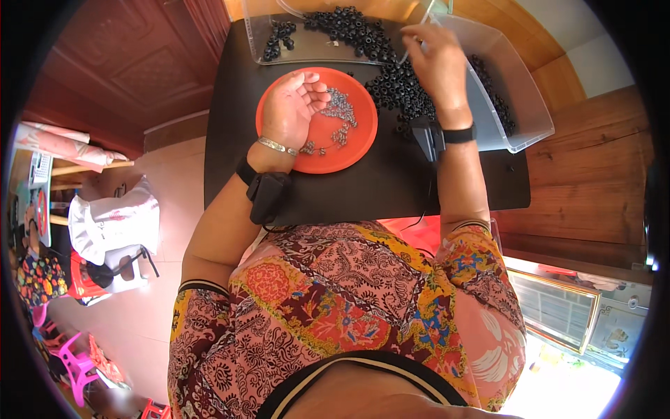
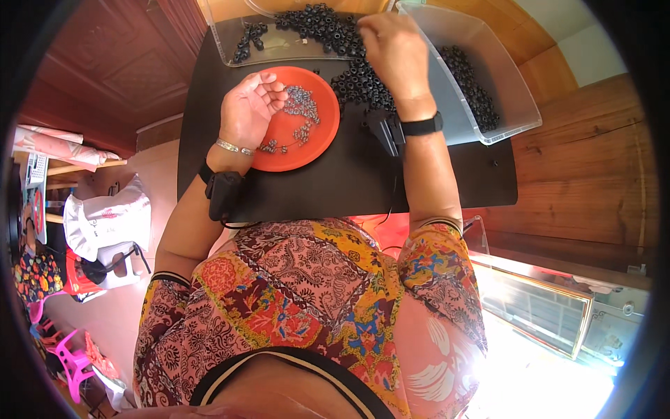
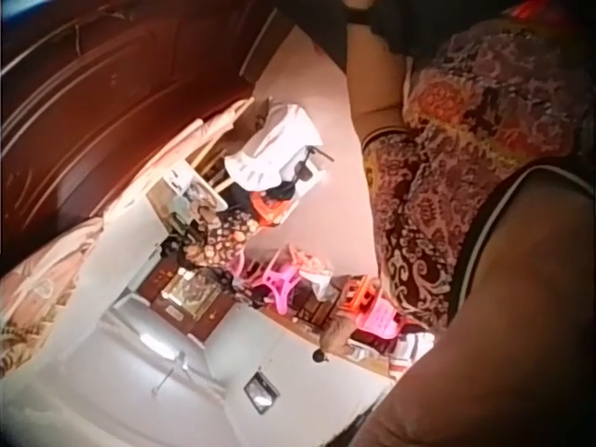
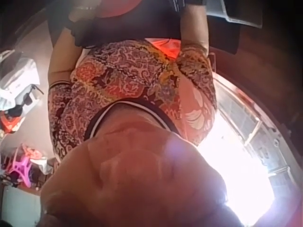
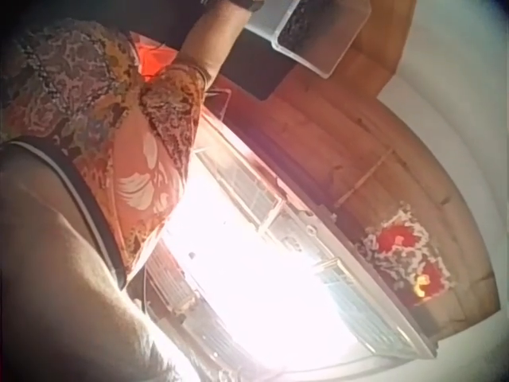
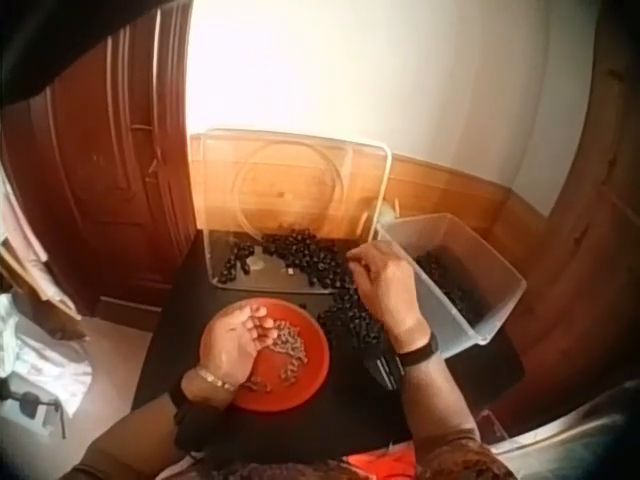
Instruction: Assembling small components by inserting metal pins into black beads.
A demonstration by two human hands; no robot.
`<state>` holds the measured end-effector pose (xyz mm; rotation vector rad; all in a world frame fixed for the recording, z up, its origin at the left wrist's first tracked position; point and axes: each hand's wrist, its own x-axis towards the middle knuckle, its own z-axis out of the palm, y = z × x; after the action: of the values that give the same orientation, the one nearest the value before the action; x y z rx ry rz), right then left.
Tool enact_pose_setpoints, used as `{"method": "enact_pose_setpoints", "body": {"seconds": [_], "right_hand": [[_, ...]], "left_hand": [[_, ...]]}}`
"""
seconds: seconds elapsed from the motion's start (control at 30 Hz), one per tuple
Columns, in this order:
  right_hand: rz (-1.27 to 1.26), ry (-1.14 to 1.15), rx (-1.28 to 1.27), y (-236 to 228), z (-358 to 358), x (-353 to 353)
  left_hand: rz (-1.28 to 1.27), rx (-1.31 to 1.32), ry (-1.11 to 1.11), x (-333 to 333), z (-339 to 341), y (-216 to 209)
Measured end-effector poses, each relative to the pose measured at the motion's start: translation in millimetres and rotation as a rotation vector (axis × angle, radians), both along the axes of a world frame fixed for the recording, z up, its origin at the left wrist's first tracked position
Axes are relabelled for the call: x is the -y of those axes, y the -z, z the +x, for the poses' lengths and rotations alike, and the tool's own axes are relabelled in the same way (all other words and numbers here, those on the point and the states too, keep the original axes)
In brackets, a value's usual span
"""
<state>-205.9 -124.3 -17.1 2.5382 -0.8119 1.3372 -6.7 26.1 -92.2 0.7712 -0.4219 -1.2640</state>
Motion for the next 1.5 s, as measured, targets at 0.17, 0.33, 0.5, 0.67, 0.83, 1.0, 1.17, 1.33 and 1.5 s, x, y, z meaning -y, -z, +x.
{"method": "enact_pose_setpoints", "body": {"seconds": [0.17, 0.33, 0.5, 0.67, 0.83, 1.0, 1.17, 1.33, 1.5], "right_hand": [[0.565, -0.177, -0.315, 39, -5, 20], [0.507, -0.163, -0.482, 51, 6, 14], [0.388, -0.140, -0.524, 62, 9, 12], [0.362, -0.136, -0.519, 64, 9, 12], [0.390, -0.125, -0.313, 60, 12, 10], [0.809, -0.286, 0.000, 52, 20, 2], [0.978, -0.508, 0.210, 42, 31, -24], [0.915, -0.665, 0.253, 39, 43, -48], [0.779, -0.691, 0.209, 48, 50, -56]], "left_hand": [[0.128, -0.013, -0.029, 4, 1, 2], [0.209, -0.039, -0.062, 6, 5, 6], [0.175, -0.041, -0.053, 8, 11, 5], [0.136, -0.055, -0.125, 19, 33, 13], [0.101, -0.044, -0.188, 26, 43, 11], [-0.032, -0.018, -0.071, 20, 39, -4], [-0.132, 0.079, -0.004, 9, 31, -11], [-0.130, 0.220, 0.137, 4, 17, -11], [-0.085, 0.240, 0.215, 3, 0, -8]]}}
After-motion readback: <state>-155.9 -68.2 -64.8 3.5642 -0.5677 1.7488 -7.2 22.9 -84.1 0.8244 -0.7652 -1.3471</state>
